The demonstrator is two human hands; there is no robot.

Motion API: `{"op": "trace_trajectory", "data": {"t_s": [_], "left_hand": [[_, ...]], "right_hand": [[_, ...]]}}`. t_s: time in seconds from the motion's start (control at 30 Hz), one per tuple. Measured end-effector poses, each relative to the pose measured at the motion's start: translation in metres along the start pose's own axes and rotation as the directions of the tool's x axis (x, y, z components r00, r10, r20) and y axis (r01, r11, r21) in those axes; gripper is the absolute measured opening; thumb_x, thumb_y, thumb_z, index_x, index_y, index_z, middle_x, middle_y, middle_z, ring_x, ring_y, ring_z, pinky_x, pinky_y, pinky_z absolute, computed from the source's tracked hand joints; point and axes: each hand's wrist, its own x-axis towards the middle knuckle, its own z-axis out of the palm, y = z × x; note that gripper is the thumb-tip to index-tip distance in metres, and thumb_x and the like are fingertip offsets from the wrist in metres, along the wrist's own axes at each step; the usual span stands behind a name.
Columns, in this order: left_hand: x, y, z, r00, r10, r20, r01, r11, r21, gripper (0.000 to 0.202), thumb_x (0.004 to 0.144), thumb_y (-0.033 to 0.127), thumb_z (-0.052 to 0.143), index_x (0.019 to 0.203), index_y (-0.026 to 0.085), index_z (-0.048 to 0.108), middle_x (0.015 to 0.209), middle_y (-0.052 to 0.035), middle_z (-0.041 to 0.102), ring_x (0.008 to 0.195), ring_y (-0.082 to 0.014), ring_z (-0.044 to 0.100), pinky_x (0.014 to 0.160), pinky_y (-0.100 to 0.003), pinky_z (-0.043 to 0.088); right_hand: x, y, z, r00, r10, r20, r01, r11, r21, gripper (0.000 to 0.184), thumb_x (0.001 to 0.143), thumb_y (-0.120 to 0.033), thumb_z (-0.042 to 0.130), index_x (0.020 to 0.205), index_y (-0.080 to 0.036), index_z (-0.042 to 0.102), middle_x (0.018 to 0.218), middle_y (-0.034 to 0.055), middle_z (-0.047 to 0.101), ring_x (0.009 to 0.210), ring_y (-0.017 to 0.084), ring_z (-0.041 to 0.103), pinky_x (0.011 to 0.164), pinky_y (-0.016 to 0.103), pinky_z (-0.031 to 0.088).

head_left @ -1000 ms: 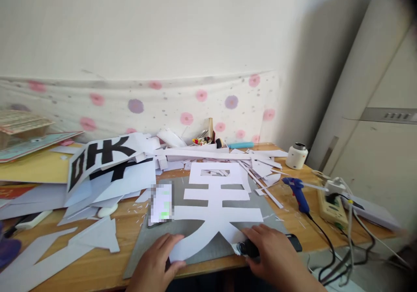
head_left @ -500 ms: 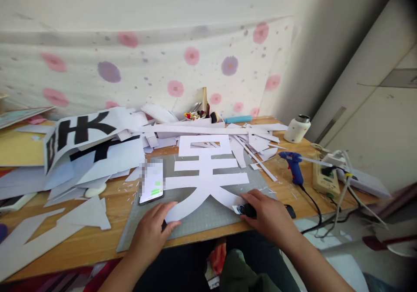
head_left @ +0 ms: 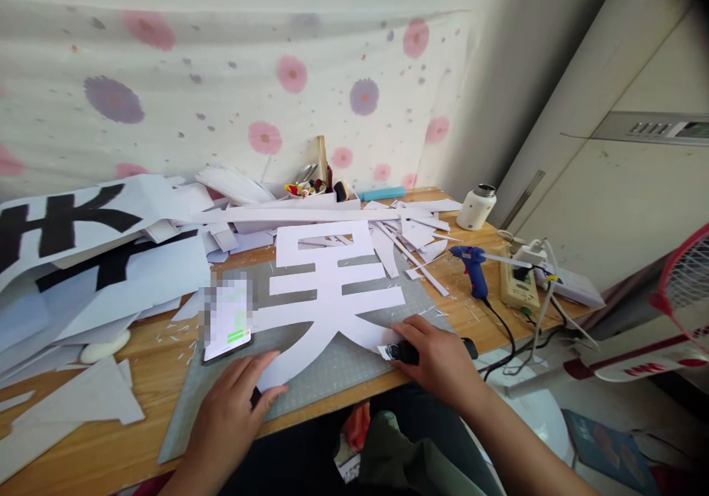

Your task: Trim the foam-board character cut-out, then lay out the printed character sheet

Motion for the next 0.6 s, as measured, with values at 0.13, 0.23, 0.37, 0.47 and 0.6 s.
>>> {"op": "trace_trajectory", "data": {"t_s": [0.13,0.23,0.37,0.47,0.6], "left_hand": [[-0.001,-0.001,0.002,1.0,-0.006,-0.01,0.007,1.0,0.011,0.04,0.093,0.059,0.049,0.117,0.03,0.063,0.101,-0.001,0.072,0.092,-0.023,0.067,0.083,-0.033,0.052],[-0.001,-0.002,0.001,1.0,-0.007,-0.024,0.007,1.0,0.023,0.04,0.093,0.059,0.048,0.116,0.029,0.063,0.101,-0.0013,0.072,0.092,-0.023,0.067,0.082,-0.033,0.052],[-0.001,-0.005,-0.002,1.0,0.027,0.005,-0.027,0.999,0.033,0.038,0.092,0.056,0.054,0.117,0.03,0.064,0.099,-0.0006,0.073,0.088,-0.0216,0.069,0.08,-0.031,0.054],[-0.002,-0.008,-0.002,0.999,0.042,-0.011,-0.041,0.998,0.049,0.038,0.091,0.056,0.055,0.117,0.03,0.064,0.099,-0.001,0.073,0.088,-0.0214,0.07,0.079,-0.03,0.055],[-0.005,-0.011,0.002,0.995,0.074,-0.061,-0.071,0.996,0.056,0.037,0.093,0.055,0.054,0.119,0.031,0.063,0.098,-0.0008,0.072,0.088,-0.0203,0.07,0.077,-0.029,0.056]], "right_hand": [[0.0,0.001,0.002,1.0,-0.001,-0.012,0.001,1.0,0.002,0.042,0.083,-0.026,0.068,0.124,-0.024,0.062,0.122,0.0075,0.065,0.101,0.026,0.068,0.084,0.038,0.055],[-0.001,0.001,0.004,1.0,0.0,-0.019,0.0,1.0,0.001,0.043,0.083,-0.026,0.069,0.125,-0.023,0.062,0.122,0.0082,0.065,0.102,0.026,0.068,0.085,0.039,0.055],[-0.001,0.002,0.006,0.999,-0.006,-0.045,0.006,1.0,0.001,0.043,0.082,-0.025,0.07,0.124,-0.024,0.062,0.121,0.0079,0.065,0.101,0.027,0.068,0.084,0.04,0.056],[-0.002,0.002,0.008,0.997,-0.013,-0.074,0.014,1.0,0.002,0.044,0.08,-0.024,0.072,0.123,-0.025,0.063,0.119,0.0068,0.066,0.099,0.026,0.068,0.083,0.039,0.057],[-0.003,0.002,0.012,0.993,-0.022,-0.113,0.021,1.0,-0.012,0.045,0.078,-0.021,0.074,0.121,-0.026,0.063,0.117,0.0054,0.066,0.096,0.024,0.069,0.081,0.036,0.057]]}}
